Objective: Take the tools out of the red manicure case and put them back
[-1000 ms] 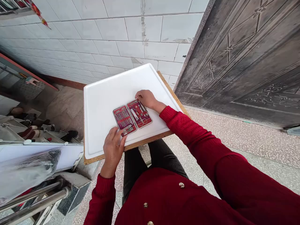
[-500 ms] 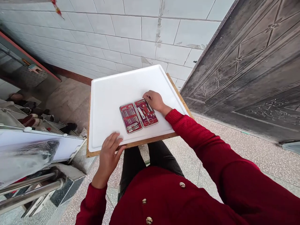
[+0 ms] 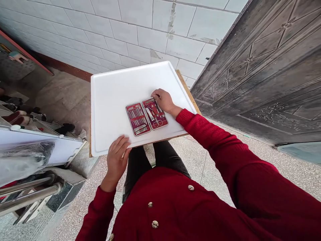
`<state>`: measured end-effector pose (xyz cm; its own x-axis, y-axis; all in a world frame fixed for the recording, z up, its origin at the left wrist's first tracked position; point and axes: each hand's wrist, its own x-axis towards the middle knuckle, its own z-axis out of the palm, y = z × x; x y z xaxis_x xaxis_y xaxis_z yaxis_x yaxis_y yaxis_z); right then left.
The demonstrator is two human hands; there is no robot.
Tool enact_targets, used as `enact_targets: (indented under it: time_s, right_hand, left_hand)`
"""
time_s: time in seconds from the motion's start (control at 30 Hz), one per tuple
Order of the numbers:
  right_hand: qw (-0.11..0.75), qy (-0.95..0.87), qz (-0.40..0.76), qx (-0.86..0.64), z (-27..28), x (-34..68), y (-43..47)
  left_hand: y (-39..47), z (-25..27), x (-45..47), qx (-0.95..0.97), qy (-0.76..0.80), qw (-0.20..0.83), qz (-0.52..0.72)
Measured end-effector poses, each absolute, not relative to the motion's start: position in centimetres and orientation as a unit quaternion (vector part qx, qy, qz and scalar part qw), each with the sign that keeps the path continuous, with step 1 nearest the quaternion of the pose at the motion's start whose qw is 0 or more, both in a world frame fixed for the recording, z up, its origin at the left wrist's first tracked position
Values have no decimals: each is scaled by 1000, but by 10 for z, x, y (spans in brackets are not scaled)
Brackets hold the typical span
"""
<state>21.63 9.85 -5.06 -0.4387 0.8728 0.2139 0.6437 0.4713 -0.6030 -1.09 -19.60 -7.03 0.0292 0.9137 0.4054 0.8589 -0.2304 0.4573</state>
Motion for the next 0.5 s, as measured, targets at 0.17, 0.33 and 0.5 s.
enact_targets:
  time_s: [0.17,0.33,0.5]
  right_hand:
    - [244,-821,196,-477,-43,220,95]
    - [275,-859,190,-388,-13,228,57]
    - [105,-950,188,-227,-1,217,5]
  left_hand:
    - [-193,-60,-13,726,609,48,316]
    - [-165,-36,-17,702,621,35,346]
    - [-109,-15,-18,719,602,34,346]
